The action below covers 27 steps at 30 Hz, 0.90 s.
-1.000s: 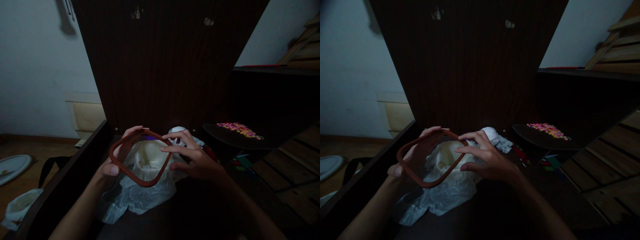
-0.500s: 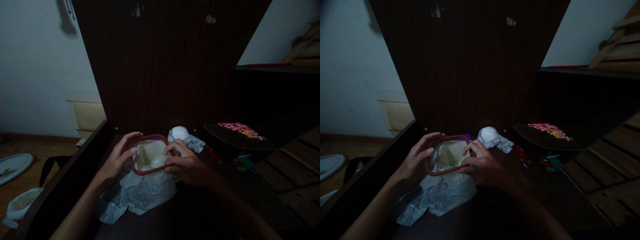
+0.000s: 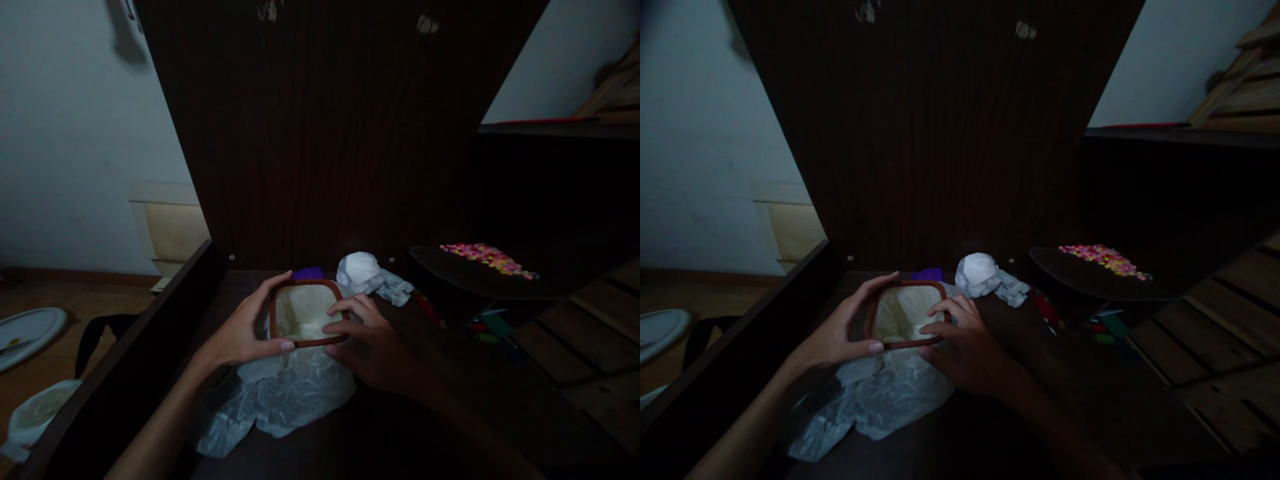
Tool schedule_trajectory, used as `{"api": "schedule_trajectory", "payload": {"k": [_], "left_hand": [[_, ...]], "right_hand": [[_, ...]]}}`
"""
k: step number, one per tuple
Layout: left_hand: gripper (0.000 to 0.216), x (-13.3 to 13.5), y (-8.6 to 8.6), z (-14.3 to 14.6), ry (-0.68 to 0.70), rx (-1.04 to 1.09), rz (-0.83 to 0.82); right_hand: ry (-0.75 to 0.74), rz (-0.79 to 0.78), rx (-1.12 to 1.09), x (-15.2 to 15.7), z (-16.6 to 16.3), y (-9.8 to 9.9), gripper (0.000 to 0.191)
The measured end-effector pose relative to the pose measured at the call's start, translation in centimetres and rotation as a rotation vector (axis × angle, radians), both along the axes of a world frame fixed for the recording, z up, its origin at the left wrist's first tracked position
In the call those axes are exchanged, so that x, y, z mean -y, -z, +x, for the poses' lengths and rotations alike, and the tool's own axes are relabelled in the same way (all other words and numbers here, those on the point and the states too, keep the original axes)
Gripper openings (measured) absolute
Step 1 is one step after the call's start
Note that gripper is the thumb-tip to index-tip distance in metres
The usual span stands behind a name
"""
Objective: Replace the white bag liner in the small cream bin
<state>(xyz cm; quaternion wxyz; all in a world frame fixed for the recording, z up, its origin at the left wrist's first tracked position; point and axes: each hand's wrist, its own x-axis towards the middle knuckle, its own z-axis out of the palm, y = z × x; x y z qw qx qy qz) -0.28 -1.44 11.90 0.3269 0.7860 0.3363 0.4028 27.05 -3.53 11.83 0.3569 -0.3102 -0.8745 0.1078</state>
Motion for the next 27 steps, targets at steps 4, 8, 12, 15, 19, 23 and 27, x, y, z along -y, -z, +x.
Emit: {"api": "schedule_trajectory", "payload": {"k": [4, 8, 12, 15, 19, 23, 27], "left_hand": [[0.094, -0.3, 0.1, 0.0, 0.000, -0.044, 0.012], [0.095, -0.7, 0.3, -0.1, 0.010, -0.056, 0.011], [0.096, -1.1, 0.5, -0.1, 0.045, -0.030, 0.014], [0.097, -1.3, 0.8, -0.2, 0.064, -0.014, -0.015], [0.097, -1.3, 1.3, 0.0, 0.064, 0.028, -0.027], [0.098, -1.4, 1.8, 0.2, 0.065, 0.068, -0.008], [0.099, -1.5, 2.1, 0.1, 0.066, 0.073, -0.023]], "right_hand": [[0.014, -0.046, -0.041, -1.4, 1.0, -0.3, 0.038], [0.000, -0.178, -0.046, -3.8, 1.8, -0.4, 0.066], [-0.060, -0.349, 0.013, -5.5, 2.2, 0.1, 0.099], [-0.093, -0.401, 0.027, -6.0, 2.3, 0.8, 0.106], [-0.116, -0.416, 0.015, -6.3, 2.3, 1.4, 0.108], [-0.127, -0.431, 0.001, -6.5, 2.3, 1.9, 0.108], [-0.138, -0.442, -0.041, -6.6, 2.2, 2.3, 0.109]]}}
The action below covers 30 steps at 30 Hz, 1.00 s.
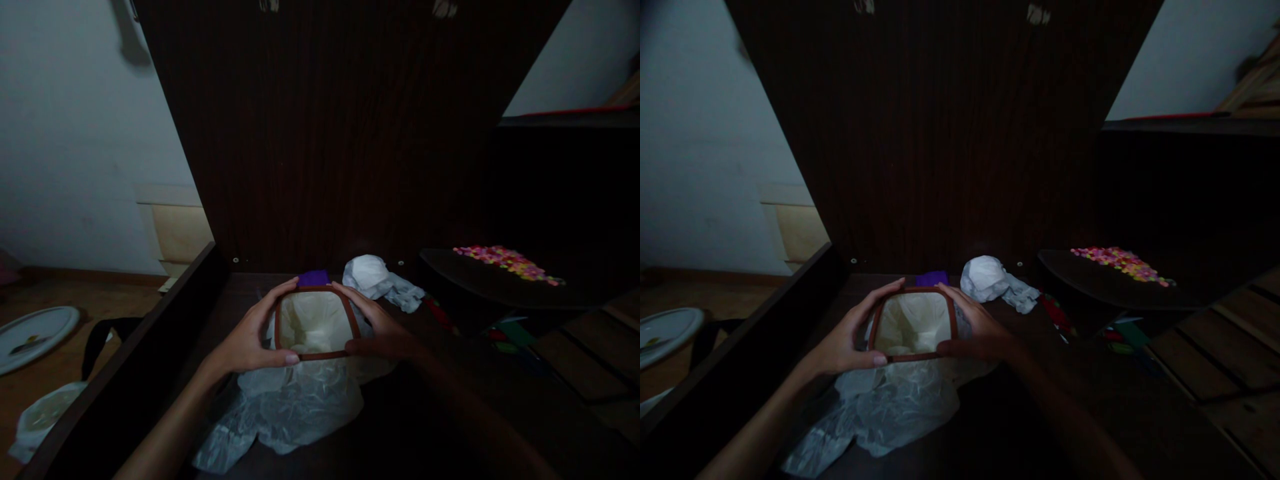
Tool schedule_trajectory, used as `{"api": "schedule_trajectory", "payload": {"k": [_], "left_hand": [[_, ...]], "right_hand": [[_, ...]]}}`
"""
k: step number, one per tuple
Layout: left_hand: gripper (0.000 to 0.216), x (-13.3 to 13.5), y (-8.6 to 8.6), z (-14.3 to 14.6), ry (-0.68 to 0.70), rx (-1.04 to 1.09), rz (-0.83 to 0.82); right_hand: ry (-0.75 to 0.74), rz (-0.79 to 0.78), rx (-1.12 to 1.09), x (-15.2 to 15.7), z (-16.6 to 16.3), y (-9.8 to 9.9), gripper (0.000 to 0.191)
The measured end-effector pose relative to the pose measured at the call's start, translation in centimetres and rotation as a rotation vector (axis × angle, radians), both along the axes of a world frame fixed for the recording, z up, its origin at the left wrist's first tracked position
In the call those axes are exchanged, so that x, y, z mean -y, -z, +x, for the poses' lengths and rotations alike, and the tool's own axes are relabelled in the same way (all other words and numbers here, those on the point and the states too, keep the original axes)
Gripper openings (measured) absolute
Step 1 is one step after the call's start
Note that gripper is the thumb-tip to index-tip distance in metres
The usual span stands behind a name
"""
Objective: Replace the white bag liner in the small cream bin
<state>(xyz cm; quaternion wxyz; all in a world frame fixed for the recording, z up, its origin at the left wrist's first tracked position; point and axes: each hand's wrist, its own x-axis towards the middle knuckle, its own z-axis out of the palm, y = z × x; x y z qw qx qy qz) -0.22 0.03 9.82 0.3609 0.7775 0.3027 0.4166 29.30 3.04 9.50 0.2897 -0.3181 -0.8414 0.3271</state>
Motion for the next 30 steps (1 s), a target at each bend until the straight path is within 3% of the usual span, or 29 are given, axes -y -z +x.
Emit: {"api": "schedule_trajectory", "payload": {"k": [15, 24, 30], "left_hand": [[0.099, 0.5, 0.7, 0.4, 0.015, 0.021, -0.020], [0.091, 0.3, 1.3, 0.7, 0.026, 0.004, 0.089], [0.094, 0.4, 1.3, 0.7, 0.008, 0.010, 0.088]], "right_hand": [[-0.007, -0.061, -0.050, 0.4, 0.1, 0.9, 0.110], [-0.029, -0.046, -0.144, 0.6, -0.3, 1.8, 0.110], [-0.012, -0.047, -0.108, 0.5, -0.3, 1.2, 0.112]]}}
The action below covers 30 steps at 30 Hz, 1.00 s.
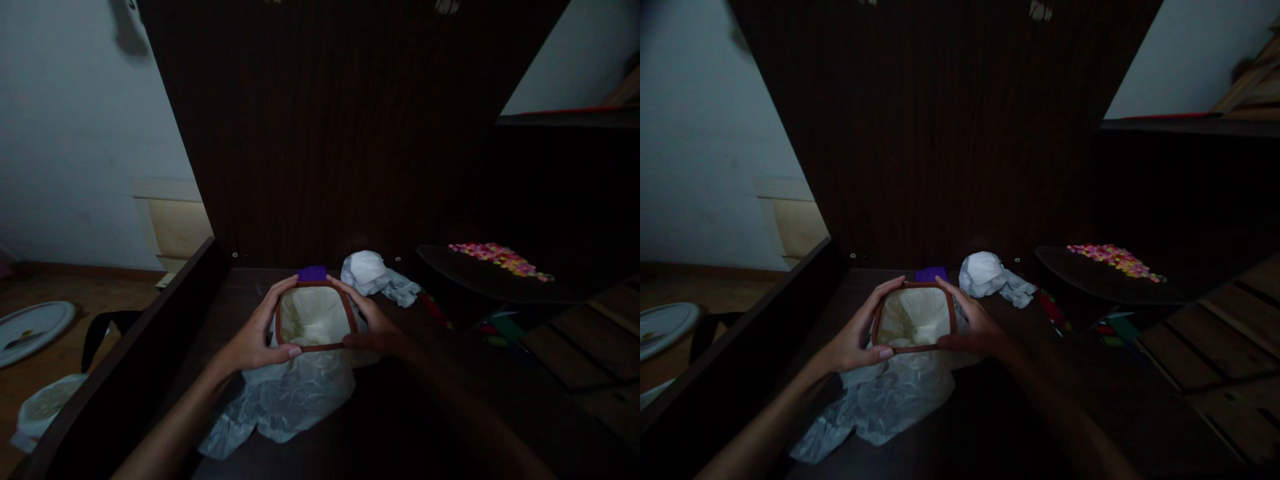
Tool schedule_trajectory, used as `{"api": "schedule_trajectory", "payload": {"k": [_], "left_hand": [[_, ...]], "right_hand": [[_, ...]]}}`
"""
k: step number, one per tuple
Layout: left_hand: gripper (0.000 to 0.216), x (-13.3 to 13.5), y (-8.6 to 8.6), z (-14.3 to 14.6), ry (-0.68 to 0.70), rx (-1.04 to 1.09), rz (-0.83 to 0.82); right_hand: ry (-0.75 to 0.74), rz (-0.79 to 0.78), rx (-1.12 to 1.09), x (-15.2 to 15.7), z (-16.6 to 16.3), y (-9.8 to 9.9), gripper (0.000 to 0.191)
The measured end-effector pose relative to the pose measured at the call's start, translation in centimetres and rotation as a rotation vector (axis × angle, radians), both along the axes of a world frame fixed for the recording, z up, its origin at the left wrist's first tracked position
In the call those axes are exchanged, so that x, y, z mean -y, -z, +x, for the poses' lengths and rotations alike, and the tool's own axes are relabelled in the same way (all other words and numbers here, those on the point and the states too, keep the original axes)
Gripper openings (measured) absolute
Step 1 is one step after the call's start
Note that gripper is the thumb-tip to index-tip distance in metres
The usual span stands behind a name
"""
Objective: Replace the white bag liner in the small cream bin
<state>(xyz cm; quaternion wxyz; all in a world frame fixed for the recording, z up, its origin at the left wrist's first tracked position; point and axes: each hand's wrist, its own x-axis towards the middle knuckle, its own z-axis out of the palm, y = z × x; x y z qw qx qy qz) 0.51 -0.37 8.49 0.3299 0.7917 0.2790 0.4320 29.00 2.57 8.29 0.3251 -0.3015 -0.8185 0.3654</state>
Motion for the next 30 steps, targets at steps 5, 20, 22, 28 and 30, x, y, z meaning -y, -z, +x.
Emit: {"api": "schedule_trajectory", "payload": {"k": [5, 20, 22, 28, 30], "left_hand": [[0.091, 0.1, -0.6, -0.2, -0.038, -0.089, 0.033], [0.125, 4.5, 1.3, -2.4, -0.361, -0.437, -0.081], [0.111, 4.8, 1.9, -3.1, -0.424, -0.506, -0.098], [0.044, 5.1, 0.9, -4.1, -0.474, -0.713, -0.118], [0.046, 4.9, 0.5, -4.2, -0.499, -0.717, -0.154]], "right_hand": [[0.016, 0.108, 0.085, -0.2, 0.3, -0.9, 0.109], [0.032, -0.017, 0.353, 0.1, 2.6, -1.2, 0.118], [0.036, 0.080, 0.413, 0.1, 2.7, -1.4, 0.078], [0.104, 0.215, 0.335, 0.0, 2.4, -1.2, 0.026], [0.153, 0.175, 0.245, 0.0, 2.3, -1.0, 0.031]]}}
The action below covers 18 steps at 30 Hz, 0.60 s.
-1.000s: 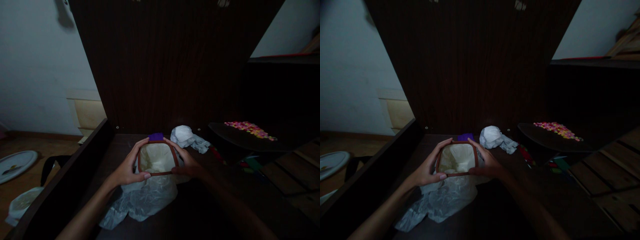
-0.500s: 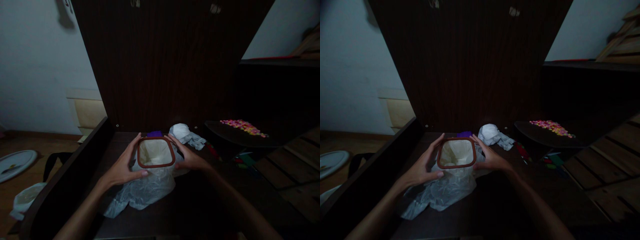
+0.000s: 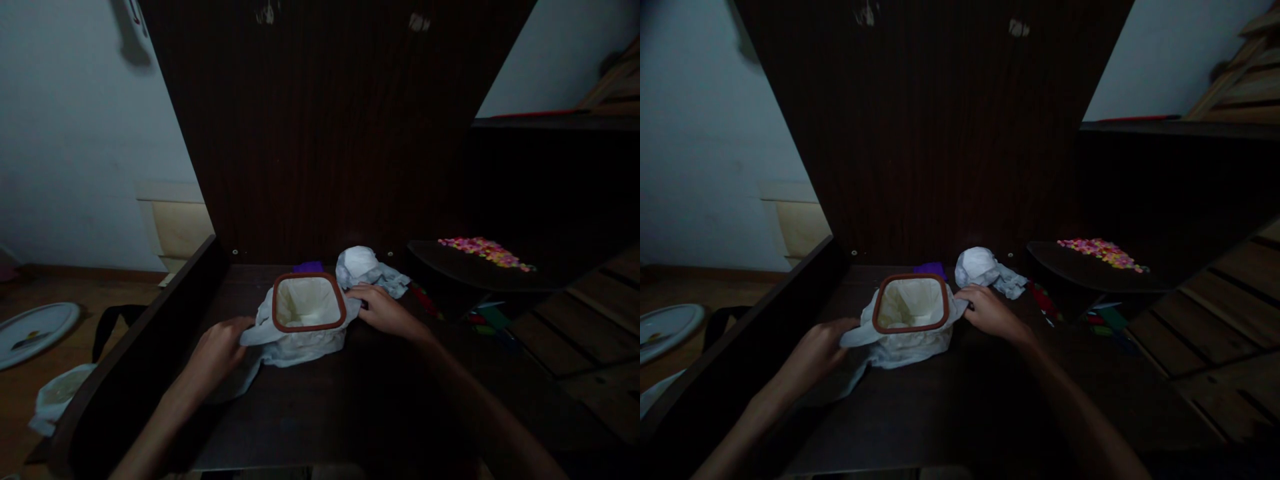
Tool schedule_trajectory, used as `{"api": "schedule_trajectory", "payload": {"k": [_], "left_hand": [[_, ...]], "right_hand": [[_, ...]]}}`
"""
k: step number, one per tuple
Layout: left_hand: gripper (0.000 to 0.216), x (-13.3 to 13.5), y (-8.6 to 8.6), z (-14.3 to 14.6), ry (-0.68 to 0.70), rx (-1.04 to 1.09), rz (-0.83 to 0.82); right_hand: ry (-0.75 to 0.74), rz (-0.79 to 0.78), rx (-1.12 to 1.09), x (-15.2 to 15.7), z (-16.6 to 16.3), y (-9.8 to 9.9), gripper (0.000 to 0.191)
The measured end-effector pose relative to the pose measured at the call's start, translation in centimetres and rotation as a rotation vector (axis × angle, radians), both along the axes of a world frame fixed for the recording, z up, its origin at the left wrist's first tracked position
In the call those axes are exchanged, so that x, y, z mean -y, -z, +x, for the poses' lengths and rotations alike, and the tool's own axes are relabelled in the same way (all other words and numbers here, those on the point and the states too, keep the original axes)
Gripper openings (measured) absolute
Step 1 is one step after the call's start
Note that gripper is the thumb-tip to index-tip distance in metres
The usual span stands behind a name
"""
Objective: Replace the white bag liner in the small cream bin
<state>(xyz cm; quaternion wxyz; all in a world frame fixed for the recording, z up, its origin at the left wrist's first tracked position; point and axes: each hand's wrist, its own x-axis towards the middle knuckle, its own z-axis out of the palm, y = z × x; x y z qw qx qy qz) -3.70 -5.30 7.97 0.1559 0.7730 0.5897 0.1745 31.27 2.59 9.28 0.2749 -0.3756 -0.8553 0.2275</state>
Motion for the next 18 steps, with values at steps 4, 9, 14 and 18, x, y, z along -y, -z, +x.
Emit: {"api": "schedule_trajectory", "payload": {"k": [4, 9, 14, 18], "left_hand": [[0.047, -1.0, 0.2, -0.4, -0.093, 0.164, 0.072], [0.039, -2.5, 1.0, -0.2, -0.184, 0.574, 0.071], [0.049, -3.2, 2.0, 2.1, -0.162, 1.231, -0.100], [0.055, -3.9, 3.0, 5.1, -0.120, 1.537, -0.182]], "right_hand": [[0.082, -0.055, -0.154, -0.1, -0.1, 0.7, 0.033], [0.207, -0.182, -0.461, -0.2, -0.8, 2.4, 0.026], [0.271, -0.343, -0.837, 0.4, -2.9, 4.6, 0.034], [0.325, -0.446, -1.069, 1.1, -6.0, 6.3, 0.045]]}}
